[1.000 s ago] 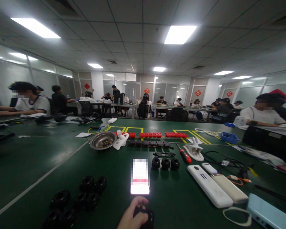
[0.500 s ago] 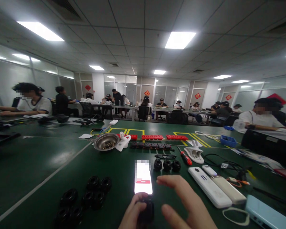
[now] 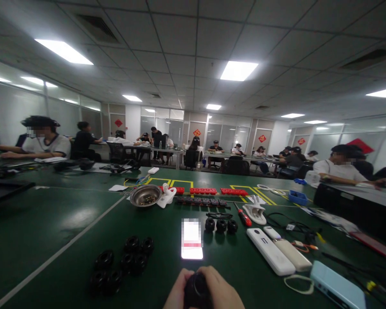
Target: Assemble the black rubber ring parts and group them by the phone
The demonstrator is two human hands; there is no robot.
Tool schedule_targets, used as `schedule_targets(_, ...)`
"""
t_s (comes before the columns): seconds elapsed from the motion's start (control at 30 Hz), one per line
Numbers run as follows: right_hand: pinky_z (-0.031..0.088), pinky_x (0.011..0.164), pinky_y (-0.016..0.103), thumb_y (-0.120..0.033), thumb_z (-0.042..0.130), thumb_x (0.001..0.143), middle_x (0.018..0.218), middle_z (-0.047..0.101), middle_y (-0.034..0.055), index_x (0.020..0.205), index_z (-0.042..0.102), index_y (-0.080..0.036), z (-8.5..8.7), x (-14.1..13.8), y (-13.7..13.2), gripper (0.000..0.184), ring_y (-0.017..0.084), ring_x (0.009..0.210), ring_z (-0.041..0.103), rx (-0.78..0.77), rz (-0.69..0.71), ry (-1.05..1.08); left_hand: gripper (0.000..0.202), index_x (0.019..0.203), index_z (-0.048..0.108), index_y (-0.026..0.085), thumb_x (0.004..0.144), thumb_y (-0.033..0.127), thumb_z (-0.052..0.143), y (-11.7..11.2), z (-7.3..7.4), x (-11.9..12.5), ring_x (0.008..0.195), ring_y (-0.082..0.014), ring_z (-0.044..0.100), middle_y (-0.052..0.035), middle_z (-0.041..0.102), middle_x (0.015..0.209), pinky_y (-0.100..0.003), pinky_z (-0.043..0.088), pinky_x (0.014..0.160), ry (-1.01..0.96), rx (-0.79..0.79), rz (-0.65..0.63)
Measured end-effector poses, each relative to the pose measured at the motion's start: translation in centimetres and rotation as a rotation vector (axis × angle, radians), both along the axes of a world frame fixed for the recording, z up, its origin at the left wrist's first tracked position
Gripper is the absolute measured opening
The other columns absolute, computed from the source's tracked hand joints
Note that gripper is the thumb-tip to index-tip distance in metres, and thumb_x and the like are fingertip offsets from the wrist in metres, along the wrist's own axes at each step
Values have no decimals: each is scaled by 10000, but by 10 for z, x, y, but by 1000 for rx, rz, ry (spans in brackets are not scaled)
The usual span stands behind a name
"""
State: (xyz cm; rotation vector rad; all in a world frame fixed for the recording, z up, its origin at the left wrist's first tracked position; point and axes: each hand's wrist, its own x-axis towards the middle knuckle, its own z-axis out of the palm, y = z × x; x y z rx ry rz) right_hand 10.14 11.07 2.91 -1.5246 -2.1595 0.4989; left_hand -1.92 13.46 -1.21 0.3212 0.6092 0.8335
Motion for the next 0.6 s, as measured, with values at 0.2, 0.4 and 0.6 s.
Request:
schedule_targets(0.2,406,663,253,-265,653,559,858,612,27,894,552,-204,13,-24,-4,356,198,763,564,-108,67,-3,340,565,501,161,811,376,405,-12,6,-3,561,-195,586,-16,539,446,-275,439,575,83,-146,200)
schedule_targets(0.4,409,627,220,-172,524,631,774,614,31,789,519,-165,-5,-18,-8,158,161,705,556,-68,67,153,458,952,496,119,804,508,306,-24,6,-3,938,-282,553,-154,601,941,-350,444,694,178,-130,258)
schedule_targets(0.6,415,721,249,-147,546,569,877,587,57,823,529,-179,-23,27,-27,257,188,803,550,-151,26,-46,487,1131,419,170,695,352,537,-67,-2,-42,1176,-255,333,-116,385,1262,-325,301,928,756,522,617)
